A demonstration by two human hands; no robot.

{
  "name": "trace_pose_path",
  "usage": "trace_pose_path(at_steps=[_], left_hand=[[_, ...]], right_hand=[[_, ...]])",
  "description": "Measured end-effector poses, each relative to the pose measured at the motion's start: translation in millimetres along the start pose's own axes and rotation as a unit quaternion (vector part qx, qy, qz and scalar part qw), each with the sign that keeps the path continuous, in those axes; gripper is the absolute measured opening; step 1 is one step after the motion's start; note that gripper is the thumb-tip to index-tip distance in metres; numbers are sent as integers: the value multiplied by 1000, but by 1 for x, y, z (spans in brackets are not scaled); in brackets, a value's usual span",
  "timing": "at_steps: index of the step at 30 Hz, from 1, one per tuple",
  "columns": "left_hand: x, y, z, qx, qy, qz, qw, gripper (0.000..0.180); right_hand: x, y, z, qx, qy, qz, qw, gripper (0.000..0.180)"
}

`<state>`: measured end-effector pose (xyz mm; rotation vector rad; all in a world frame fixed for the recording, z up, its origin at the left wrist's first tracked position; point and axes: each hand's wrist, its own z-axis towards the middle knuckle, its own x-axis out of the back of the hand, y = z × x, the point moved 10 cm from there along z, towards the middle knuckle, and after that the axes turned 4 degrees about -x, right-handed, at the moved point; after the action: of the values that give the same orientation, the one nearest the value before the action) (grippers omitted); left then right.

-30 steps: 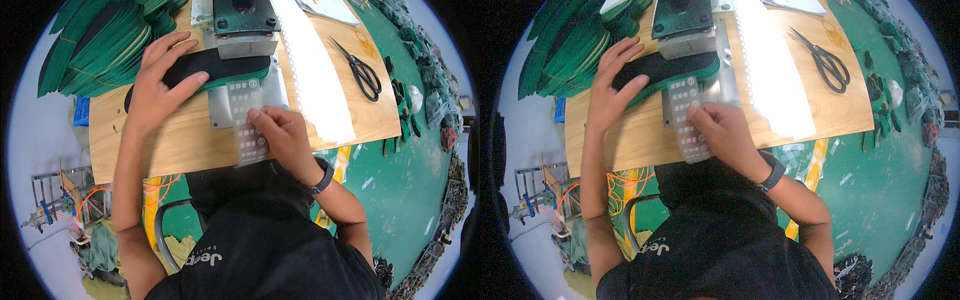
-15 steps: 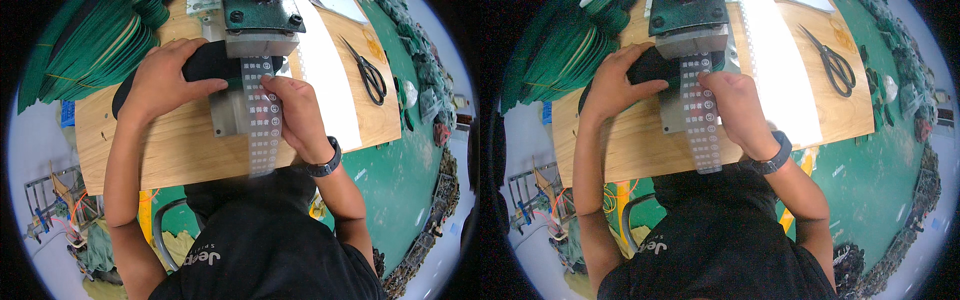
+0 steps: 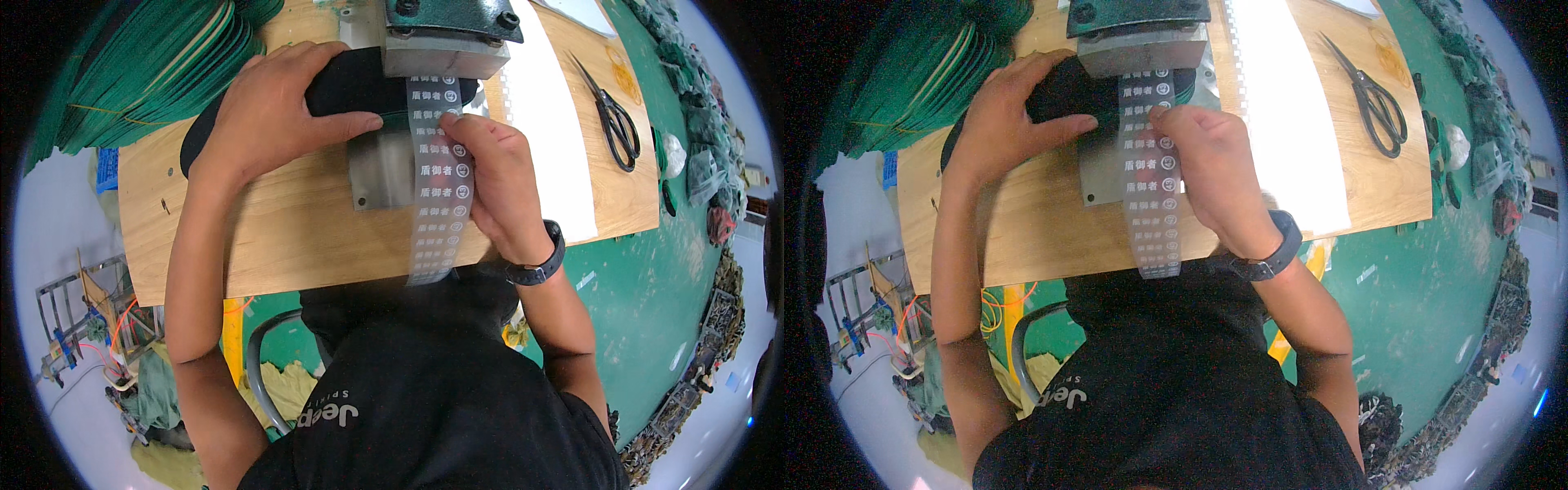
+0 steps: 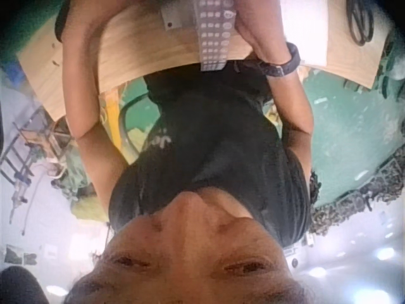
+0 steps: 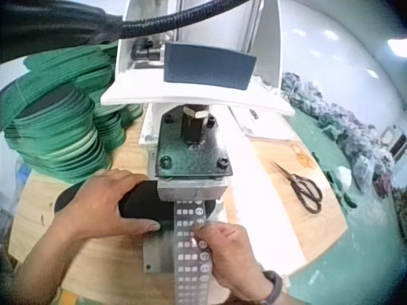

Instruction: The person cuts small circular stickers from a sheet using shears, picks up individual insoles from a stack, applies the stickers to the heel area of the insoles, and then secures stacks of finished insoles with rubber bands.

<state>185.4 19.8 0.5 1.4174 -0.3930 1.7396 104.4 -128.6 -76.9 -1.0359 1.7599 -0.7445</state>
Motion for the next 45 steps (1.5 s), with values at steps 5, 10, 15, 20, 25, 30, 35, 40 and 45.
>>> trace_pose_path(at_steps=[5, 10, 15, 20, 25, 30, 35, 40, 45], left_hand=[[-3, 4, 0, 19, -22, -7, 1000, 66], [12, 12, -2, -25, 55, -45, 997, 59], [17, 11, -5, -79, 82, -83, 990, 39], [19, 4, -10, -37, 96, -90, 991, 19], [31, -18, -9, 90, 125, -141, 978, 19], [29, -30, -17, 123, 116, -210, 963, 18], [26, -27, -14, 78, 124, -223, 964, 16], [24, -27, -14, 47, 134, -236, 961, 15], [25, -13, -13, 42, 126, -225, 965, 15]], right_hand=[[2, 1, 2, 6, 6, -17, 1000, 21], [0, -2, 1, 25, -3, -27, 999, 21], [2, 0, -3, 40, -2, -18, 999, 22], [-2, -2, -52, -12, 38, 10, 999, 19], [18, 5, -43, -12, 16, -42, 999, 16], [7, -13, 4, 58, -13, -99, 993, 18], [1, -7, 5, 2, -25, -17, 1000, 21], [1, -8, 4, 1, -10, -27, 1000, 21], [6, -3, 6, -5, -1, -49, 999, 21]])
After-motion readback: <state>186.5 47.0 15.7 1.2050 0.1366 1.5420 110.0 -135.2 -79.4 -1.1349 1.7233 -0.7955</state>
